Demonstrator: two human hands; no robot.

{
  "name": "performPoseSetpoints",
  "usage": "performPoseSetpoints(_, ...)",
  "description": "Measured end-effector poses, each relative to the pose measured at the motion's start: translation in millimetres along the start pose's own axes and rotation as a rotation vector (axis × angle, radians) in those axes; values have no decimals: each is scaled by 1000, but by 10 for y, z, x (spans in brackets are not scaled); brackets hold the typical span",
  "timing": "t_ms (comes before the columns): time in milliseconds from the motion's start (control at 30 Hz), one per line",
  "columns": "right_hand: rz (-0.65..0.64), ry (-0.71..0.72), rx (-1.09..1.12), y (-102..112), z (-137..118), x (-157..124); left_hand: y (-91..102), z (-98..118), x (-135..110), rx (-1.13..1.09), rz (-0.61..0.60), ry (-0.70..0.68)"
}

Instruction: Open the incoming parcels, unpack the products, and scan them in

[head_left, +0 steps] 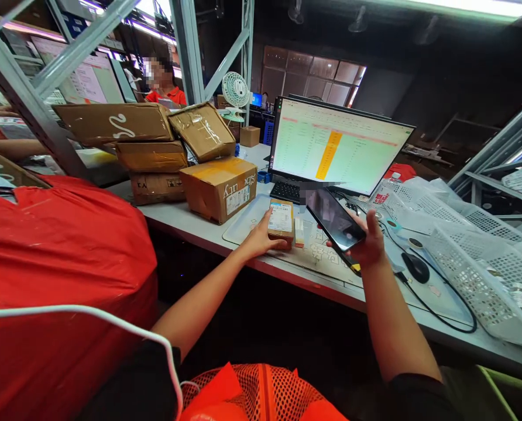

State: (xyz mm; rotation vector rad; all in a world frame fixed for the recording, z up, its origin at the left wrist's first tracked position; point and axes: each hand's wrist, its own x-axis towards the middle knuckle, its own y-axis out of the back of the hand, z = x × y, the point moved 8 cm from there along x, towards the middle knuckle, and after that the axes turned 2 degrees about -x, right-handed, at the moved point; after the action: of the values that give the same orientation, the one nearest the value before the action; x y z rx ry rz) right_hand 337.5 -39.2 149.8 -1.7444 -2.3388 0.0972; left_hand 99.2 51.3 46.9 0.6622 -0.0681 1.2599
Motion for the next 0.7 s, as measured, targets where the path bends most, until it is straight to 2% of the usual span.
performPoseSetpoints(100,54,-1,23,67,45,-69,-95,-35,29,74,55,17)
performPoseSetpoints(233,95,-33,24,90,48,-120,-110,-4,115,146,30,31)
performPoseSetpoints(400,53,-15,-1,3,-8,-90,-55,68,91,129,29,22)
performPoseSetpoints(500,53,28,28,-83,-54,-50,54,138,76,84,39,20)
performPoseSetpoints(600,74,70,98,-238,-85,4,242,322,82,67,114,-33)
performPoseSetpoints(700,92,119,172,-491,-121,63,423,664,39,-5,240,-143)
